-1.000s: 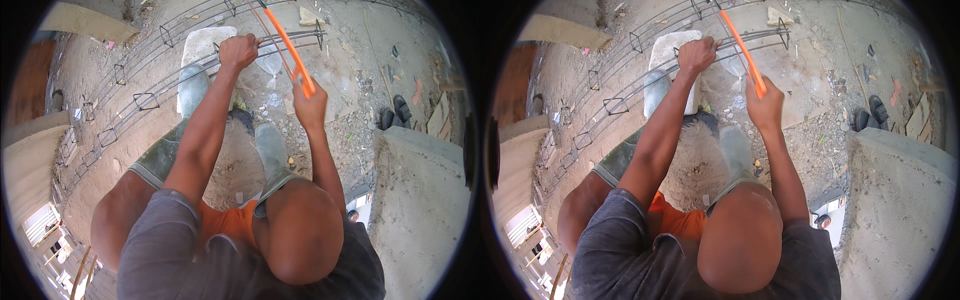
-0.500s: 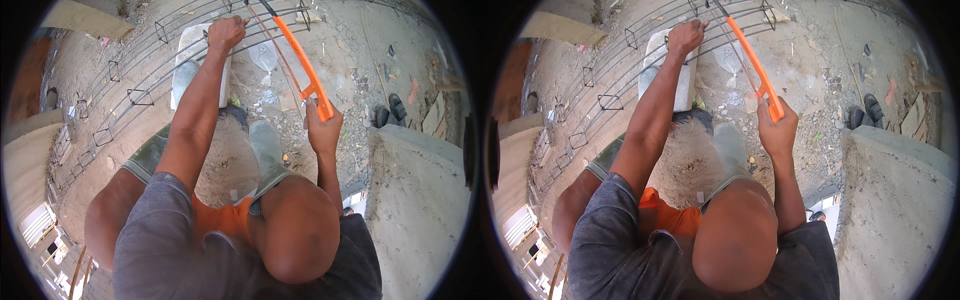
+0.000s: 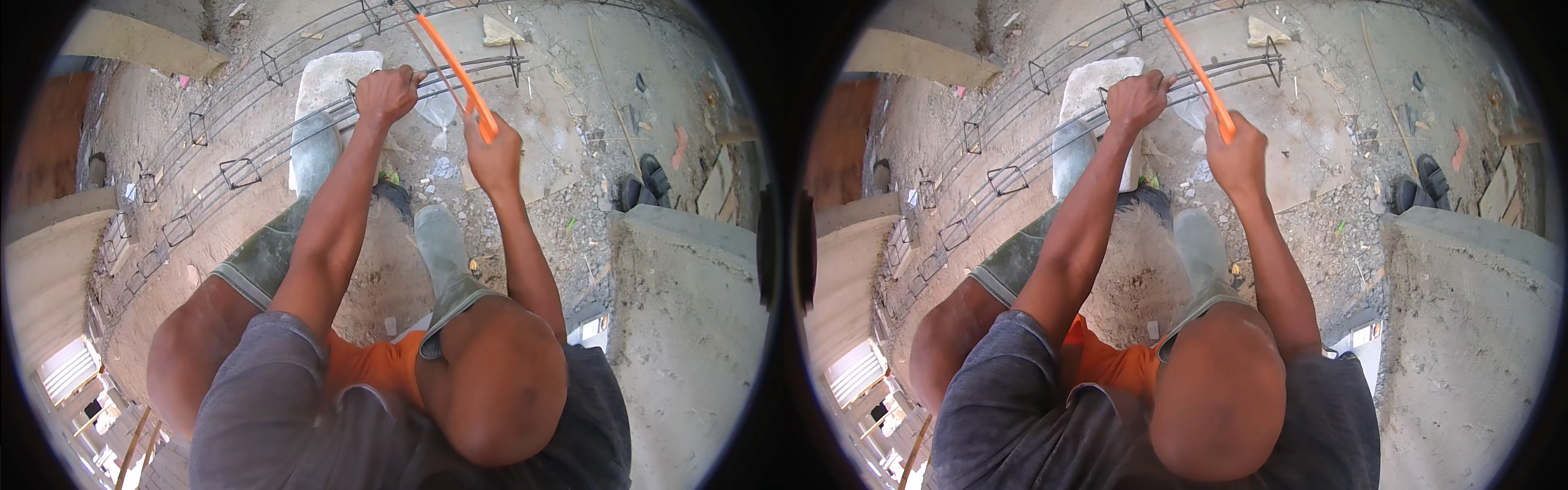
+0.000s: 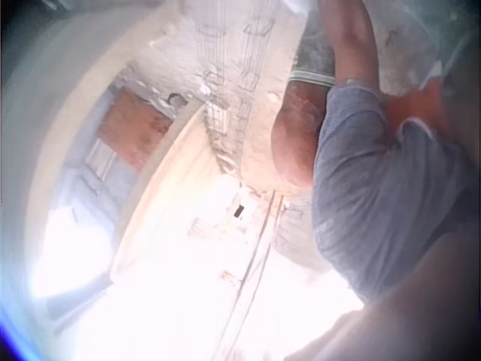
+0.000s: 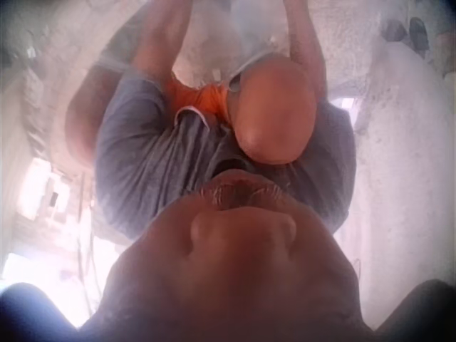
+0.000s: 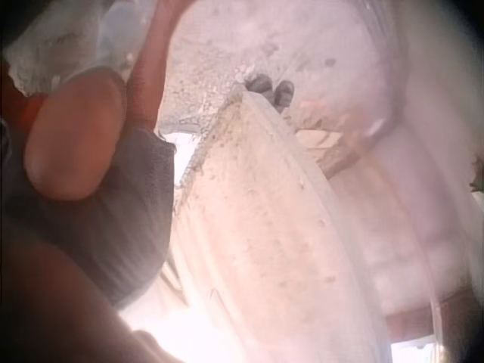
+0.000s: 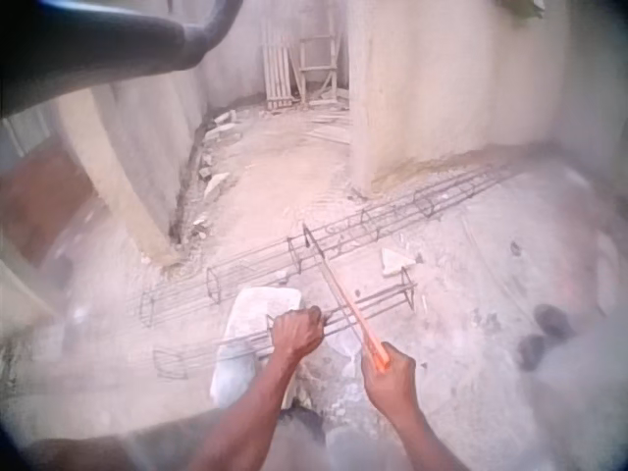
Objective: The person measures a metal rebar frame with a tape measure and cuts a wire on the frame using a hacksaw.
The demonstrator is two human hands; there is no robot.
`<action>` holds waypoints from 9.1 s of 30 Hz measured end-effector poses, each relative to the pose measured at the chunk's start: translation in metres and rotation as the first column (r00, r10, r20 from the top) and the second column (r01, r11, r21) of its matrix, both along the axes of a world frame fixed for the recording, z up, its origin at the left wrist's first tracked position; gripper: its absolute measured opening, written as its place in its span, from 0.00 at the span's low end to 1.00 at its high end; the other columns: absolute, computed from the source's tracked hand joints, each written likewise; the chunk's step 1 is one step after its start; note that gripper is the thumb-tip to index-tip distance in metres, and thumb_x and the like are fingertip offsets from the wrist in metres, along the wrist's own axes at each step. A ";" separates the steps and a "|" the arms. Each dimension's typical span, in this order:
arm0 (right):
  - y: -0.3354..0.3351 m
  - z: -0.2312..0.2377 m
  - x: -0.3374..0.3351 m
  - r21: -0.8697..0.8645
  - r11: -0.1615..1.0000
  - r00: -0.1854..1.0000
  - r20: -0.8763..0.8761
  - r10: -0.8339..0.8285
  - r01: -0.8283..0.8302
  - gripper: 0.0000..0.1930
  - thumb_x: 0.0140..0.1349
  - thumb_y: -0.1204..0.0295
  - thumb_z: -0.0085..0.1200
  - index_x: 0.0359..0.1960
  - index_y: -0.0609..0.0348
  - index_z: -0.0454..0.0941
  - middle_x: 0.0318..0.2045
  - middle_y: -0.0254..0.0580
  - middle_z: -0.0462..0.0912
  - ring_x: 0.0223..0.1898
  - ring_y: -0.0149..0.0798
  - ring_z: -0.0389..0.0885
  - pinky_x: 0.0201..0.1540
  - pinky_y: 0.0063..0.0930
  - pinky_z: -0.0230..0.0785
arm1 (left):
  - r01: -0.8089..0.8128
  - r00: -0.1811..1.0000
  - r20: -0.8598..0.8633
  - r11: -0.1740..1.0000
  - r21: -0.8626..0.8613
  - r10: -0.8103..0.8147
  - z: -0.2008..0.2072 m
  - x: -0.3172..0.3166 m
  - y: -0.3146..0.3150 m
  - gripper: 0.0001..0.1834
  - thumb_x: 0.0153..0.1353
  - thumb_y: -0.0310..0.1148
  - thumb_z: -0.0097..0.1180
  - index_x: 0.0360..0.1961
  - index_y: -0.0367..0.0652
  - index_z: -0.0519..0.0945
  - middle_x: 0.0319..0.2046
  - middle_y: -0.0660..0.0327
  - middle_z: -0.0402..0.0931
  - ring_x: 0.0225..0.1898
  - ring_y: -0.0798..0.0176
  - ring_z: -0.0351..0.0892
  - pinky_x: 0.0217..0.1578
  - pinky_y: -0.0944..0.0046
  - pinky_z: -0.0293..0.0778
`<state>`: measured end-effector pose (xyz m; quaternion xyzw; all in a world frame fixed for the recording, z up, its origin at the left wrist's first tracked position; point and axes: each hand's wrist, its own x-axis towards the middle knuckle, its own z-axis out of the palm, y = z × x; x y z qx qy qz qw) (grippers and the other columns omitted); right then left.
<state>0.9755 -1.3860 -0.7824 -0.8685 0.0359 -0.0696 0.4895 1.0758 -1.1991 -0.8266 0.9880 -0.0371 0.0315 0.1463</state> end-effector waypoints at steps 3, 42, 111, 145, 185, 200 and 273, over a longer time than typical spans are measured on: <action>0.030 0.010 0.041 0.018 0.999 0.999 0.020 0.028 -0.029 0.13 0.63 0.66 0.58 0.33 0.68 0.79 0.24 0.63 0.80 0.30 0.66 0.79 0.32 0.42 0.72 | 0.005 1.000 0.031 1.000 -0.022 -0.005 0.005 0.015 0.018 0.27 0.68 0.59 0.45 0.33 0.47 0.83 0.27 0.48 0.83 0.32 0.41 0.84 0.35 0.43 0.76; -0.023 0.039 -0.105 0.120 0.991 0.991 -0.131 -0.038 0.054 0.10 0.67 0.70 0.57 0.37 0.67 0.80 0.19 0.36 0.76 0.24 0.25 0.73 0.27 0.26 0.66 | -0.003 0.999 0.054 0.998 -0.062 0.007 -0.002 0.002 0.014 0.24 0.68 0.55 0.48 0.32 0.48 0.84 0.26 0.51 0.84 0.31 0.44 0.84 0.31 0.45 0.77; -0.017 0.045 -0.139 0.119 0.985 0.978 -0.183 -0.104 0.127 0.09 0.63 0.73 0.61 0.42 0.67 0.82 0.19 0.35 0.77 0.23 0.21 0.71 0.26 0.21 0.65 | -0.019 1.000 0.011 1.000 -0.013 0.019 -0.004 0.009 0.020 0.26 0.70 0.57 0.43 0.36 0.48 0.83 0.29 0.47 0.84 0.34 0.40 0.84 0.36 0.43 0.78; -0.089 -0.101 -0.243 -0.716 0.694 0.990 -0.135 -0.040 -0.069 0.18 0.53 0.66 0.67 0.43 0.56 0.77 0.35 0.40 0.80 0.38 0.46 0.82 0.40 0.48 0.70 | -0.082 0.989 -0.123 0.996 -0.027 0.078 0.028 0.029 0.031 0.27 0.68 0.61 0.44 0.41 0.50 0.84 0.38 0.45 0.84 0.44 0.38 0.82 0.45 0.42 0.75; -0.106 0.024 -0.220 -0.126 0.895 0.866 -0.227 -0.445 0.427 0.10 0.66 0.69 0.56 0.38 0.66 0.75 0.20 0.43 0.75 0.24 0.37 0.75 0.30 0.34 0.69 | 0.220 0.974 -0.027 0.965 -0.143 -0.226 0.019 0.040 0.059 0.27 0.66 0.53 0.55 0.31 0.35 0.82 0.34 0.40 0.81 0.38 0.36 0.80 0.40 0.44 0.73; -0.110 0.050 -0.150 0.768 0.567 0.900 -0.424 0.104 0.296 0.12 0.73 0.64 0.50 0.32 0.57 0.70 0.19 0.33 0.70 0.15 0.29 0.70 0.18 0.25 0.64 | 0.094 0.995 0.051 0.991 -0.098 -0.089 0.012 0.026 0.053 0.22 0.67 0.50 0.54 0.35 0.40 0.83 0.41 0.48 0.79 0.44 0.39 0.80 0.43 0.43 0.75; -0.058 -0.028 -0.019 -0.784 0.571 0.808 0.163 0.567 -0.242 0.06 0.51 0.72 0.55 0.30 0.52 0.71 0.21 0.36 0.72 0.25 0.43 0.79 0.27 0.39 0.71 | -0.089 0.808 0.292 0.596 -0.798 0.512 -0.018 0.036 0.063 0.14 0.65 0.22 0.37 0.52 0.34 0.61 0.52 0.47 0.64 0.47 0.54 0.78 0.49 0.54 0.71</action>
